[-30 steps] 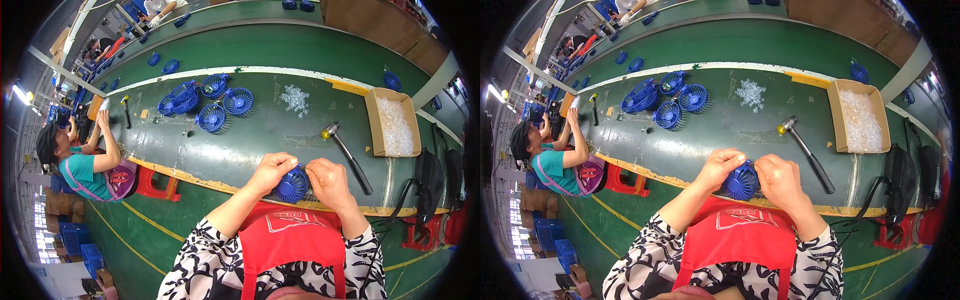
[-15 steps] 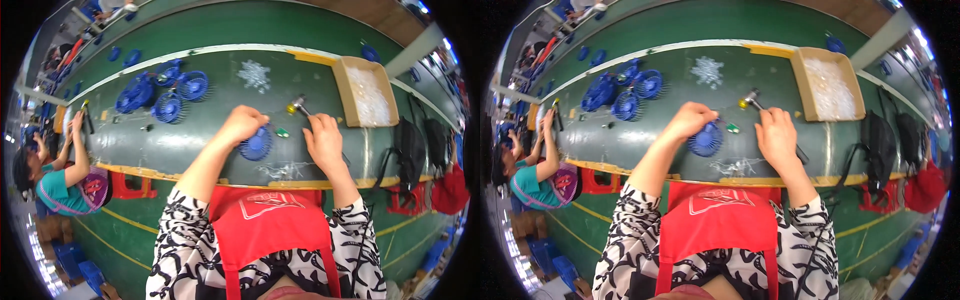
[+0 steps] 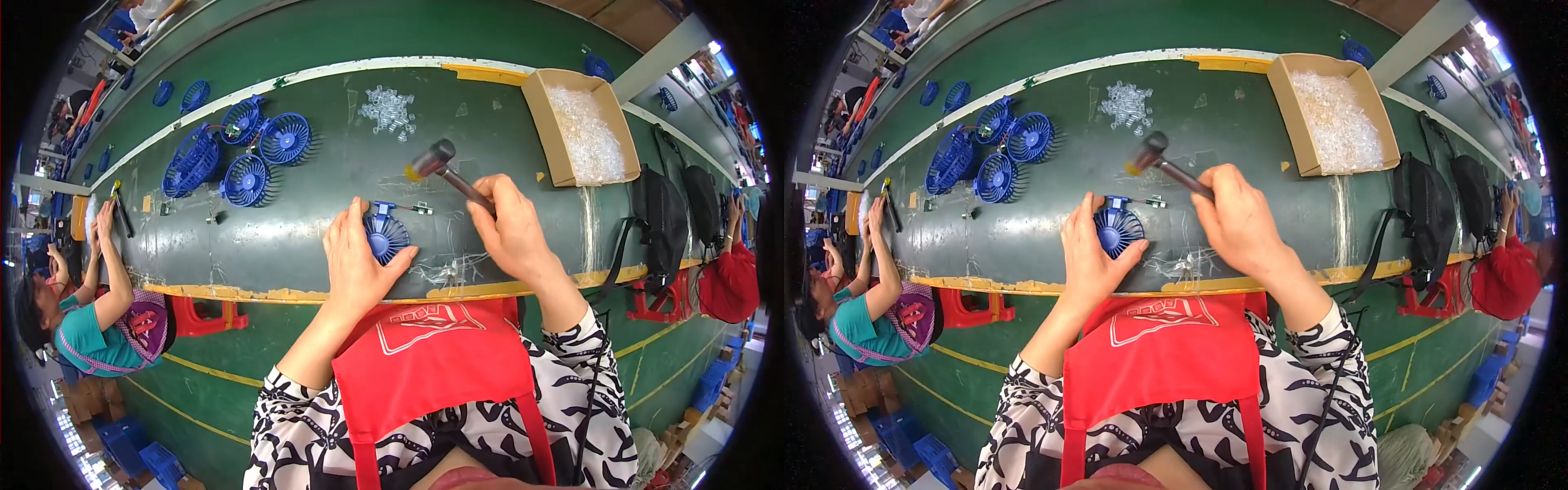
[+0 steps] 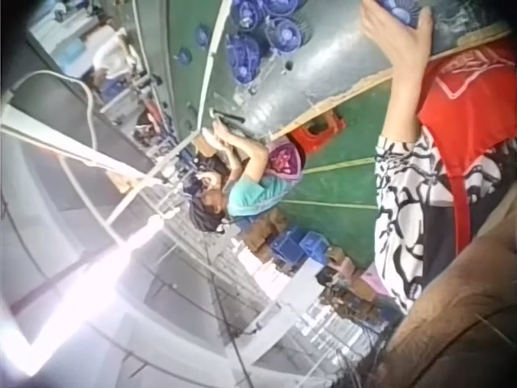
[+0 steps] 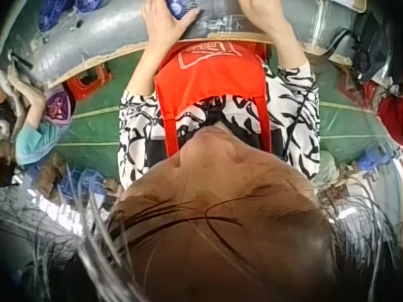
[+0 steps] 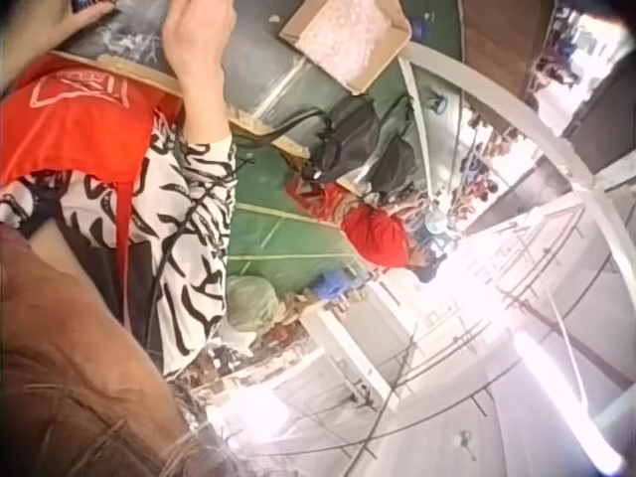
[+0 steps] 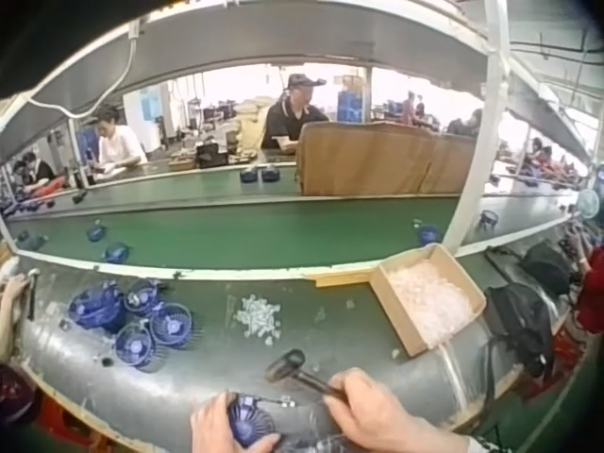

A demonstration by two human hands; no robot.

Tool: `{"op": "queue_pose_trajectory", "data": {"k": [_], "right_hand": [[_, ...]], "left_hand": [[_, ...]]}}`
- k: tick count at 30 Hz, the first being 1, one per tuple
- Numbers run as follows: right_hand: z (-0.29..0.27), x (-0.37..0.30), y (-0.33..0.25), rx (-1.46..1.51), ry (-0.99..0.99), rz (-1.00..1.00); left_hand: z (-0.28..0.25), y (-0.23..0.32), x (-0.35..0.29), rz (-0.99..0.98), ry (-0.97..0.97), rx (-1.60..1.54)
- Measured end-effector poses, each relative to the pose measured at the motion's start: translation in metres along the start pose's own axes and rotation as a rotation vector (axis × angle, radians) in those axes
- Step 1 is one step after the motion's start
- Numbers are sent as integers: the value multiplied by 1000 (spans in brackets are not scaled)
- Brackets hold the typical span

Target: The person assembles portable fan parts by inserting circuit boards into fan grilles by hand, tapping them securely with a small mallet, and placing the assembled pieces onto the conveyor belt.

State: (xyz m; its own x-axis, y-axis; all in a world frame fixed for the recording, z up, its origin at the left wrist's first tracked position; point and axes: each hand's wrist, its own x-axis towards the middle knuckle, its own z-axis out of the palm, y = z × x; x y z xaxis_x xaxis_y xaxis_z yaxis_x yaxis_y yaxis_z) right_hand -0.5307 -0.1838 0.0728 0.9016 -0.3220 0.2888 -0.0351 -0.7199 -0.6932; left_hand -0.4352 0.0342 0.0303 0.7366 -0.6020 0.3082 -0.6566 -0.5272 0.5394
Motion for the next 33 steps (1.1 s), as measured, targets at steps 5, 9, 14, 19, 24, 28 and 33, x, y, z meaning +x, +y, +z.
{"op": "queue_pose_trajectory", "data": {"k": [5,9,14,19,24,28,33], "right_hand": [[26,-9,-19,-72,-104,-230],[32,-13,-17,-276,-259,-133],[-5,6,-58,-119,218,-500],[19,-11,-27,-140,140,-537],[31,-26,-3,-305,-243,-187],[11,-17,16,-361,-76,-10],[12,3,16,-219,141,-162]], "left_hand": [[0,0,1,-34,-13,6],[2,1,3,-41,-19,-33],[4,-7,-6,-67,16,-86],[7,-6,-5,-126,-45,-135],[5,-6,-8,-61,19,-183],[3,-9,-8,91,35,-107],[4,-11,-9,116,43,-204]]}}
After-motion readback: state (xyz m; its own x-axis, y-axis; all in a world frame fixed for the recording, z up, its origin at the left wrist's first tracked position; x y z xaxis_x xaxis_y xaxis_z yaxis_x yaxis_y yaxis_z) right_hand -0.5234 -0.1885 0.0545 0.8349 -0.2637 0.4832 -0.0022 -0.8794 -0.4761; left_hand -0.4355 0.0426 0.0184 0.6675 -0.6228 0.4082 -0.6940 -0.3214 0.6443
